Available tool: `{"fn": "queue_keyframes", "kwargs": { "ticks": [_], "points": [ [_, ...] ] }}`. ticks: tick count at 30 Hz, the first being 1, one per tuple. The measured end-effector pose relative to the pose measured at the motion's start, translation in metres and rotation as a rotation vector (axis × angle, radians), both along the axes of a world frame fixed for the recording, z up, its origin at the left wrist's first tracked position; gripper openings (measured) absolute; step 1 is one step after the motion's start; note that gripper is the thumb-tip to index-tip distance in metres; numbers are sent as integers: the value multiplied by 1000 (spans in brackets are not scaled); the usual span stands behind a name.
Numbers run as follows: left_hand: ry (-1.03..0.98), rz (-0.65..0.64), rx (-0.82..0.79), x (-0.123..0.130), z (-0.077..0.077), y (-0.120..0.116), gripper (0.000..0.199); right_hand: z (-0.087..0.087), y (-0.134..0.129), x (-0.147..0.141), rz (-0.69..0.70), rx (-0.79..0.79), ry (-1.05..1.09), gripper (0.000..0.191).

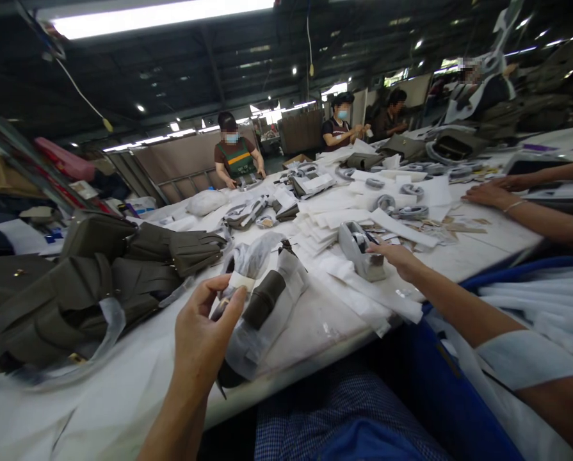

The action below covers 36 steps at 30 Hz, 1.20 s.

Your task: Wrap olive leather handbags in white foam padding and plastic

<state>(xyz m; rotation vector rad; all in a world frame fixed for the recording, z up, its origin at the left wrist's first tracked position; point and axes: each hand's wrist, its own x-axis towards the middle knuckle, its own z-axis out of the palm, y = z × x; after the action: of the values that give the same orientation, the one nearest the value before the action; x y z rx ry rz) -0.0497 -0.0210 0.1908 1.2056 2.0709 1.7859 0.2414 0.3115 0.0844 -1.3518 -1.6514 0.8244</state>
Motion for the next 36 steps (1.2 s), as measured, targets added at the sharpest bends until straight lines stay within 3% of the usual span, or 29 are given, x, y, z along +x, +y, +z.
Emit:
{"fn": "queue_keyframes", "kwargs": {
  "ticks": [8, 13, 18, 22, 26, 30, 33, 36],
  "points": [
    [-23, -12, 11, -2, -1, 1, 39, 4, -41, 11, 26, -84, 320, 32],
    [-20, -11, 20, -3, -3, 3, 39, -20, -67, 15, 53, -423, 558, 22],
    [-10, -39, 21, -4, -3, 3, 38, -34, -76, 15, 28, -446, 521, 22],
    [14, -49, 32, -4, -4, 5, 34, -6, -102, -4, 147, -321, 468, 34],
    [75, -50, 41, 2, -3, 5, 29, 50, -151, -45, 476, -62, 317, 36],
    [161, -49, 4, 11, 1, 4, 23, 95, -196, -88, 756, -32, 386, 34],
    [217, -34, 9, 16, 4, 4, 19, 110, -214, -116, 885, -11, 414, 30],
    [281, -17, 32, 19, 3, 3, 17, 115, -220, -138, 889, 2, 402, 30]
  ]
}}
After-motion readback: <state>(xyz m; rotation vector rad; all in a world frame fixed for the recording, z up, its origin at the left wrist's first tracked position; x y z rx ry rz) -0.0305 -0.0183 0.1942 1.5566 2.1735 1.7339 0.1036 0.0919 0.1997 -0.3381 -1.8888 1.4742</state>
